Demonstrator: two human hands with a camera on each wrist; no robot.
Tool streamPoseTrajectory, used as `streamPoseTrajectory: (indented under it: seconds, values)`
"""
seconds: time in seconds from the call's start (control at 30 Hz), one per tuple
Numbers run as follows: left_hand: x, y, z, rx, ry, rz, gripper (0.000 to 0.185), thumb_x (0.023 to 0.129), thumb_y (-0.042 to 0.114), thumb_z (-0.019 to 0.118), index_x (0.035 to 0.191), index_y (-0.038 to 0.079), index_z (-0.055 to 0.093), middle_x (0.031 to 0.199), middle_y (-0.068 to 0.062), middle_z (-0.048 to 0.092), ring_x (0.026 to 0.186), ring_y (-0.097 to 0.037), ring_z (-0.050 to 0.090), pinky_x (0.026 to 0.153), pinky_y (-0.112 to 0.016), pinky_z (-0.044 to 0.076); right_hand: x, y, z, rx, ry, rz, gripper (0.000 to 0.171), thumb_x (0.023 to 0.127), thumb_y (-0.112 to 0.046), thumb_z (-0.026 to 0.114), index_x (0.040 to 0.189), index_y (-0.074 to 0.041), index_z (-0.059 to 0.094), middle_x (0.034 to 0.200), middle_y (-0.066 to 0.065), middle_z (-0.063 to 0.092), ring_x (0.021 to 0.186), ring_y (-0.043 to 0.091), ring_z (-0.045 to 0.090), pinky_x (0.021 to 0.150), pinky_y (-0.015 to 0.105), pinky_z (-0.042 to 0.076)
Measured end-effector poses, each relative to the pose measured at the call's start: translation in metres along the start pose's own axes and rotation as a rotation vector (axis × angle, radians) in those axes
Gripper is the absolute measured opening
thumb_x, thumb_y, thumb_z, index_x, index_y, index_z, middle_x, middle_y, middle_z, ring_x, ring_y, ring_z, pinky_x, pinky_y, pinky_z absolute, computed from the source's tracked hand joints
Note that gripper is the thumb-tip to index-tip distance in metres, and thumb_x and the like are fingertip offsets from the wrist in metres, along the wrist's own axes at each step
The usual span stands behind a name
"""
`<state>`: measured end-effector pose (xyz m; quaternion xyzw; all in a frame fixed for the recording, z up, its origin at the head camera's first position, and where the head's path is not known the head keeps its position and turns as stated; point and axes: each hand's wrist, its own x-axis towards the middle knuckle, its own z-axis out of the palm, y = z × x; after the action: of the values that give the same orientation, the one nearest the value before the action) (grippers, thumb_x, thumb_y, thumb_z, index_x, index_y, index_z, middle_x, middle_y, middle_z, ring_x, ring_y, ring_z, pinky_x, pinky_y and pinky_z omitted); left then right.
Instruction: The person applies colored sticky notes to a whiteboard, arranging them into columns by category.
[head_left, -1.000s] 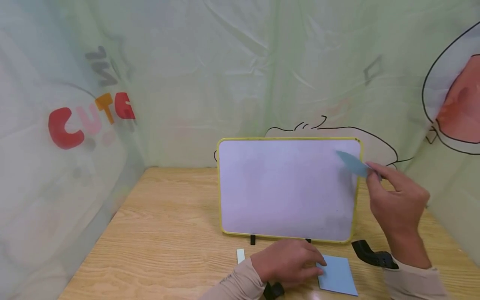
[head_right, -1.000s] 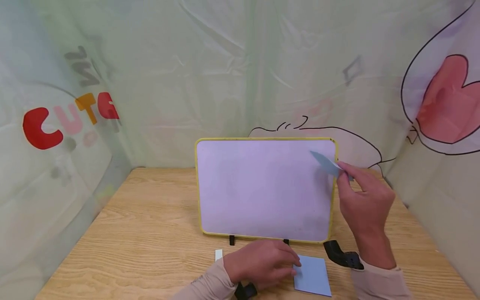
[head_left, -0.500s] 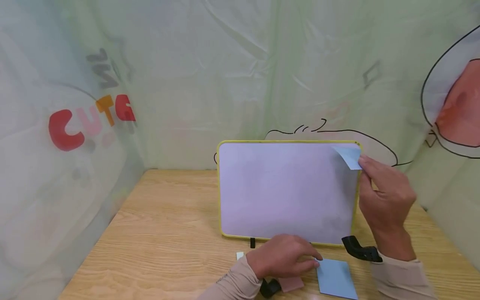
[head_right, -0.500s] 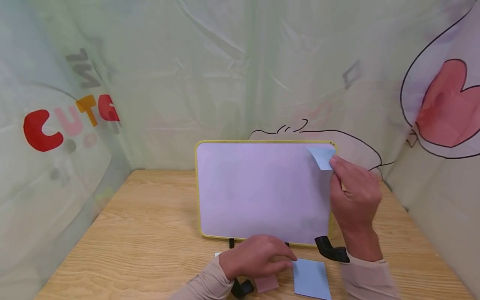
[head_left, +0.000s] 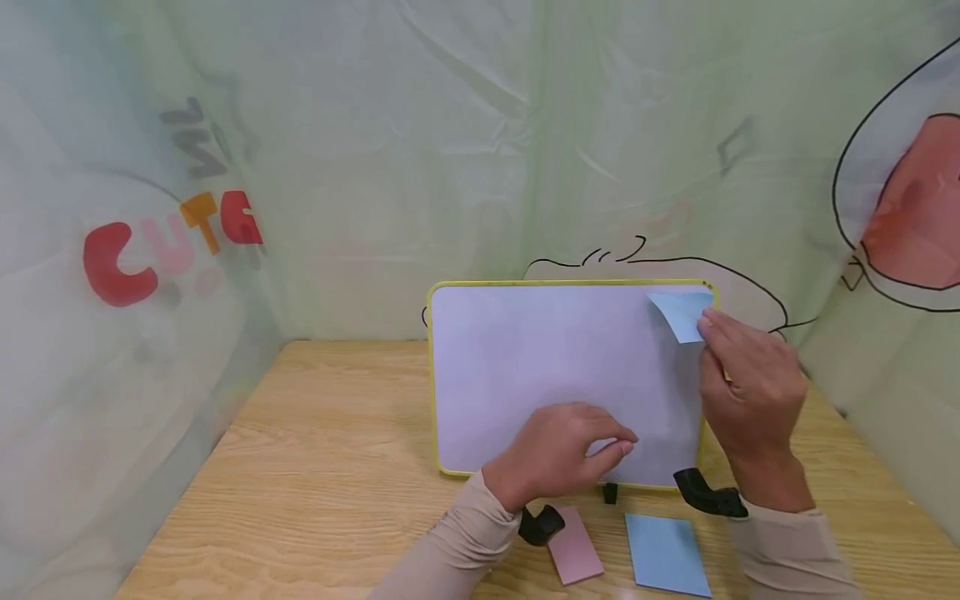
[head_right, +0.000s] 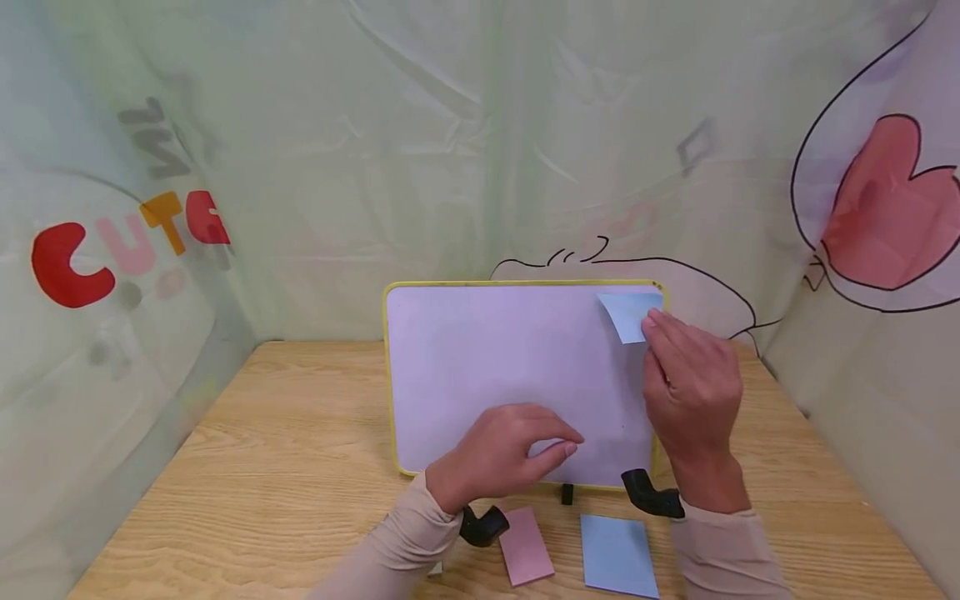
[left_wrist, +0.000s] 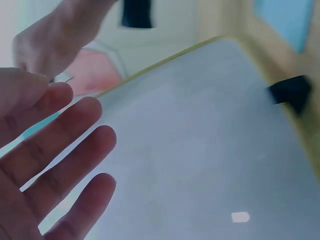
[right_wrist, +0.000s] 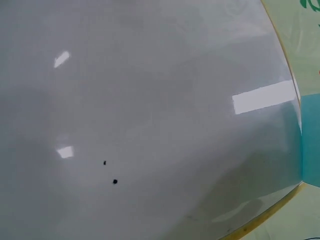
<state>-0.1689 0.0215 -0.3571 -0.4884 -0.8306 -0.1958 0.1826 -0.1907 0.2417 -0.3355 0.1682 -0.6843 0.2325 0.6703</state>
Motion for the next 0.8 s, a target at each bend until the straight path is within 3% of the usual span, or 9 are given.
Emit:
streamPoseTrajectory:
  seconds: [0.3,0.43,0.57,0.8]
  values:
    - [0.028,-0.004,-0.016,-0.021,0.262,0.012,0.017,0.099,0.021,0.063,0.106,0.016,0.078,0.095,0.007,0.073,0.088,-0.003,0.066,0.081,-0.014,0.047,-0.005,0.006,-0.001,-0.025,-0.065,-0.041,0.02,0.095,-0.01,0.065,0.108,-0.001,0.077,0.108,0.015,0.073,0.092,0.042,0.071,0.1,0.03,0.046]
    - [0.042,-0.005,-0.02,0.024,0.364,-0.004,0.018,0.099,0.022,0.063,0.108,0.015,0.077,0.099,0.005,0.073,0.091,-0.008,0.066,0.082,-0.019,0.049,-0.007,0.008,-0.002,-0.027,-0.089,-0.04,0.021,0.095,-0.012,0.065,0.109,-0.002,0.077,0.108,0.014,0.073,0.093,0.041,0.071,0.1,0.029,0.046]
    - [0.055,-0.004,-0.023,0.11,0.399,-0.028,0.025,0.099,0.028,0.061,0.116,0.015,0.075,0.108,0.003,0.071,0.102,-0.012,0.065,0.088,-0.025,0.049,-0.007,0.009,-0.005,-0.03,-0.111,-0.031,0.022,0.094,-0.012,0.064,0.107,0.0,0.077,0.108,0.014,0.073,0.091,0.041,0.071,0.1,0.024,0.043]
    - [0.073,-0.005,-0.024,0.323,0.38,-0.059,0.034,0.1,0.035,0.057,0.124,0.015,0.072,0.123,0.001,0.066,0.116,-0.017,0.057,0.101,-0.031,0.042,-0.006,0.008,-0.005,0.0,-0.134,-0.044,0.022,0.09,-0.008,0.064,0.103,0.005,0.076,0.108,0.017,0.073,0.09,0.043,0.071,0.101,0.015,0.035]
